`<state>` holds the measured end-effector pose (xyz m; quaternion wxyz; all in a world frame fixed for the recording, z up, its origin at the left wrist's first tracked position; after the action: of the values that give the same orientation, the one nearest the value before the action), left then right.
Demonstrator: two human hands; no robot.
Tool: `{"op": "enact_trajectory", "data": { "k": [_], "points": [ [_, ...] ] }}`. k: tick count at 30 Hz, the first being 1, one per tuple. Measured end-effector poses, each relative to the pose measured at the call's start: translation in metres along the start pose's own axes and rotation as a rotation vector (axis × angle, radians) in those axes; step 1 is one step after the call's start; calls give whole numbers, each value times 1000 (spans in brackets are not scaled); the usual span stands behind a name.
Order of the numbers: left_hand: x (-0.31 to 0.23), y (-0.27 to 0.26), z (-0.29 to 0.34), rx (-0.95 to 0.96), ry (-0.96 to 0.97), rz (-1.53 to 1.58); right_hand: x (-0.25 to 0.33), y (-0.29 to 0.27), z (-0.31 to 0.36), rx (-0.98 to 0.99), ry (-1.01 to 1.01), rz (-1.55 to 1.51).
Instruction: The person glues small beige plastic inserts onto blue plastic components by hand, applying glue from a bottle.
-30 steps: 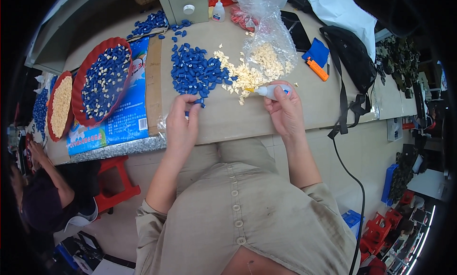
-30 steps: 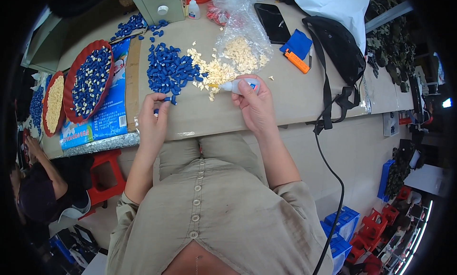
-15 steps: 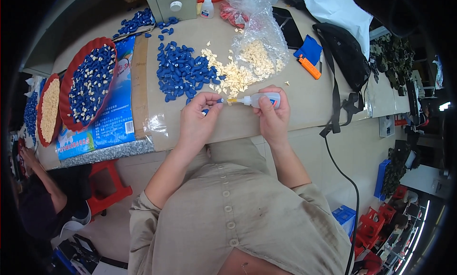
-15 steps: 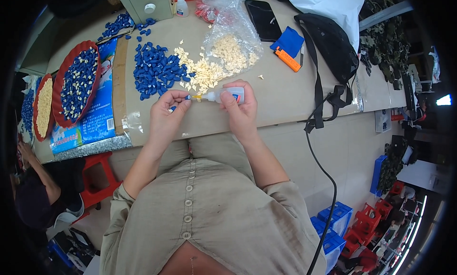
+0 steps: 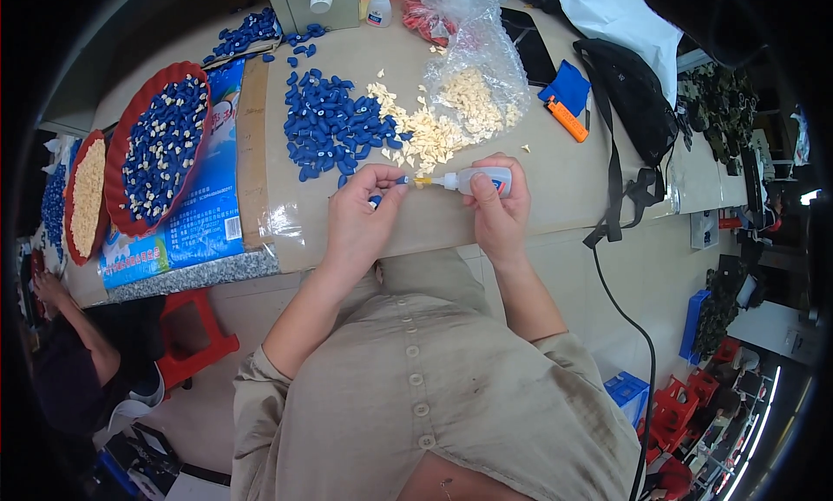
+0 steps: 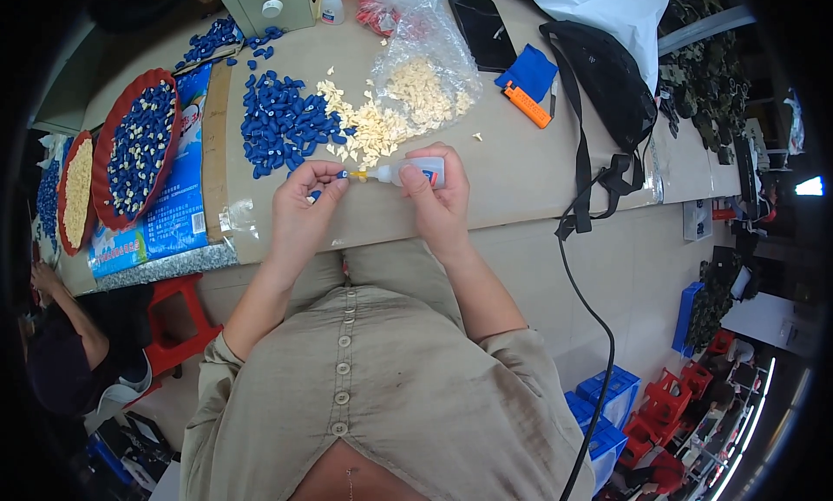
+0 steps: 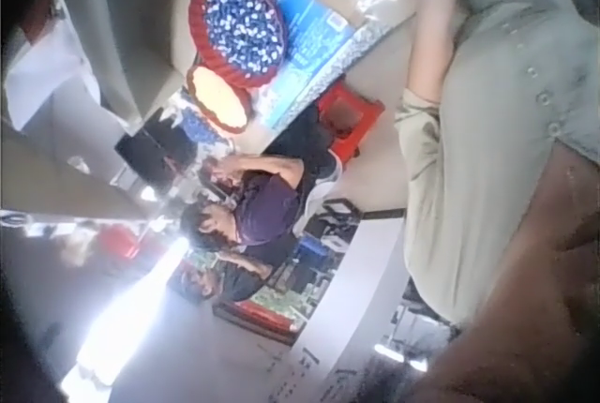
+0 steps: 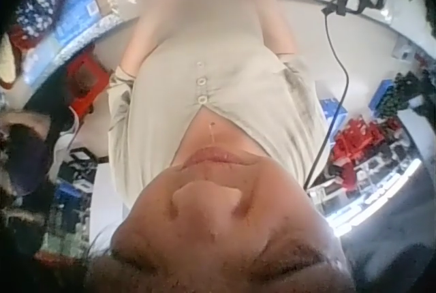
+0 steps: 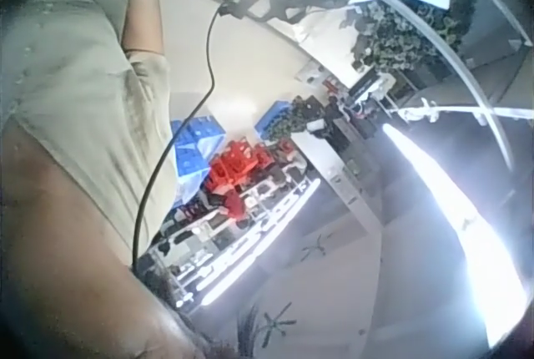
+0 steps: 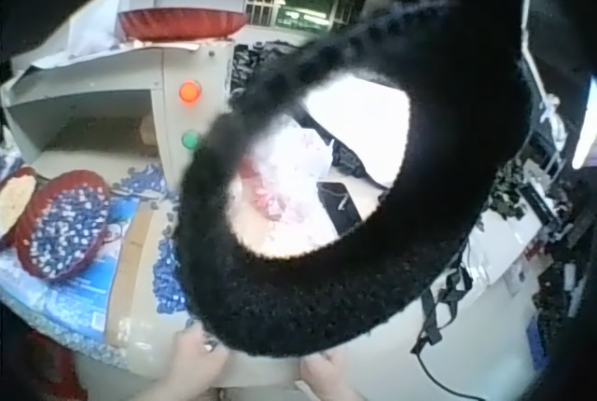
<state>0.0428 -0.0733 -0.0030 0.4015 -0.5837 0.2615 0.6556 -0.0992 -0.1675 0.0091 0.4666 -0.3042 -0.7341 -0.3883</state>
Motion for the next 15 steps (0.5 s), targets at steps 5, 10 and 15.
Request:
{"op": "enact_trajectory", "data": {
  "k": [5,10,15],
  "points": [
    [-2,-1,1,-8,18,-18,3,2,-1,-17,17,20],
    [-1,0,1,-4,15,-23,1,2,-2,-2,20,29],
    [-3,-3,2,-34,50,-17,2,2,-2,3,20,35]
  ]
}}
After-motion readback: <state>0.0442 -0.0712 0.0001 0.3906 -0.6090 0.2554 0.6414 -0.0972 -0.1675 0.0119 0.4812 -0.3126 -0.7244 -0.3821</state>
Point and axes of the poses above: each hand's wrist, its own z-axis away from the middle knuckle, its own y-axis out of the palm, x = y × z, the point moved 8 cm from there along -z, towards the middle knuckle, and after that the axes turned 8 degrees about -y, right-handed, at the moved point
